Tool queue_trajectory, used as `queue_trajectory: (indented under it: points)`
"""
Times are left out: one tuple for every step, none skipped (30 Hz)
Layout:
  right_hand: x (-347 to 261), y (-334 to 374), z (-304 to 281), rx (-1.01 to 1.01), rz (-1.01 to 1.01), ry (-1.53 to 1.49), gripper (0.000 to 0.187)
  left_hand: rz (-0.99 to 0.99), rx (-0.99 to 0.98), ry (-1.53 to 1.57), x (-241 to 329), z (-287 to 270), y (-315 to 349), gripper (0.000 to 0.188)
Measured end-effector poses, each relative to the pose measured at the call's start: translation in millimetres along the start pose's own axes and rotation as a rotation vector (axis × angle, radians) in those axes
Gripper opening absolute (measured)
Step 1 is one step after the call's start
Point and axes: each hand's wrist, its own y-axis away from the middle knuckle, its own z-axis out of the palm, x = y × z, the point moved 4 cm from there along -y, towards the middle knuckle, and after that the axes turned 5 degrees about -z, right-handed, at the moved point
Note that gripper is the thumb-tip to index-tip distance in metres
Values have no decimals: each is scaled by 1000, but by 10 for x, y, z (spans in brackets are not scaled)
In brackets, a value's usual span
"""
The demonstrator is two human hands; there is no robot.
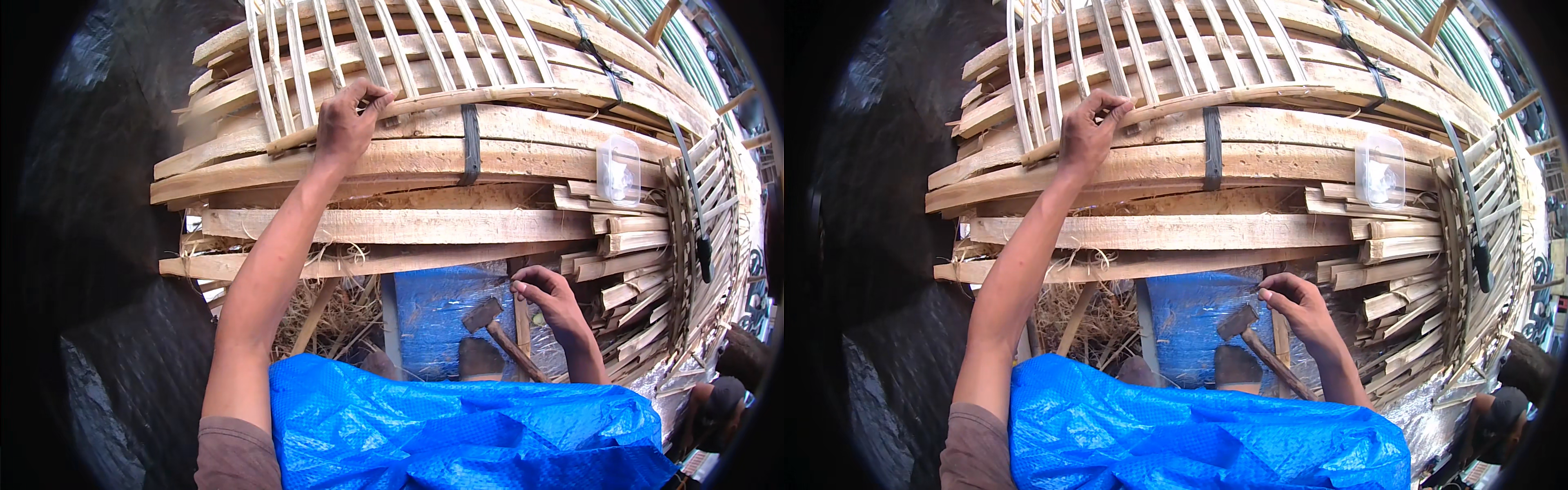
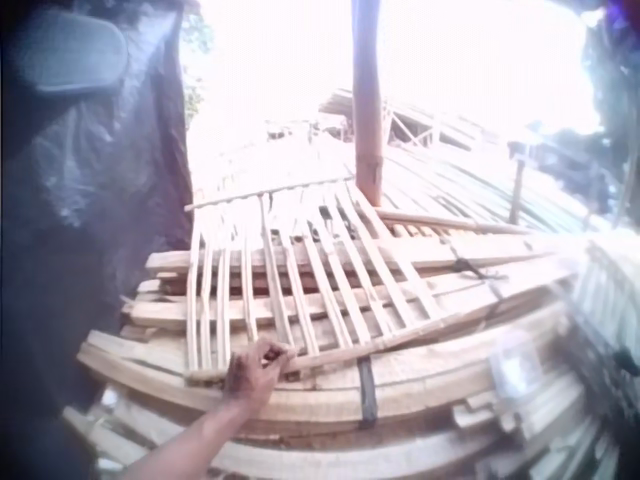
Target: The person constructs a bamboo structure by aligning thin bamboo slats across thicker wooden support beams and securing them using a hammer and small nails.
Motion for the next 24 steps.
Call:
queue_trajectory:
  points:
    - [13, 7, 14, 4, 0, -4, 22, 19, -12, 8, 1, -5, -5, 15]
    - [24, 16, 26, 9, 0, -7, 22, -16, -41, 40, -15, -4, -12, 16]
    - [32, 23, 33, 15, -1, -10, 22, -52, -69, 72, -32, -6, -18, 16]
    - [37, 30, 34, 17, 3, -8, 22, -88, -97, 103, -48, -5, -19, 17]
    - [37, 38, 33, 20, 6, -6, 22, -88, -93, 123, -46, -8, -15, 17]
    - [40, 44, 30, 24, 10, -4, 22, -88, -89, 143, -44, -11, -11, 17]
    - [51, 44, 20, 24, 4, -6, 22, -88, -85, 162, -43, -13, -9, 18]
    - [71, 40, 9, 20, -2, -9, 22, -78, -81, 162, -67, -18, -9, 18]
    - [82, 38, 6, 17, -9, -11, 22, -67, -78, 162, -104, -17, -17, 18]
    - [78, 42, 11, 16, -3, -9, 21, -56, -74, 162, -134, -24, -19, 18]
    - [70, 45, 7, 18, 3, -7, 21, -58, -74, 181, -133, -27, -15, 18]
    - [70, 45, 2, 20, 10, -4, 21, -60, -74, 200, -130, -33, -7, 18]
    - [83, 44, -5, 18, 4, 6, 21, -62, -73, 218, -128, -41, 1, 17]
    - [105, 53, -16, 17, -1, 17, 22, -81, -83, 224, -127, -48, 5, 17]
    - [137, 63, -27, 16, -6, 28, 22, -99, -93, 230, -125, -58, 8, 17]
    - [198, 85, -41, 28, -6, 54, 22, -117, -103, 235, -124, -59, 8, 17]
    - [302, 123, -53, 42, -6, 81, 22, -104, -99, 243, -124, -46, 7, 17]
    - [412, 170, -68, 57, -7, 111, 22, -91, -93, 253, -126, -39, 4, 16]
    - [567, 224, -108, 54, -5, 264, 24, -78, -87, 263, -129, -34, -2, 16]
    - [504, 289, -44, 50, 14, 480, 26, -54, -62, 239, -147, -55, 20, 15]
    - [578, 356, -32, 49, -37, 547, 30, -28, -39, 223, -144, -58, 28, 15]
    - [678, 443, -18, 48, -89, 613, 34, -2, -16, 206, -144, -69, 35, 15]
    - [747, 555, -5, 63, -114, 696, 40, 5, -15, 209, -150, -45, 29, 15]
    - [803, 653, 8, 71, -143, 779, 45, 10, -9, 206, -155, -45, 24, 15]
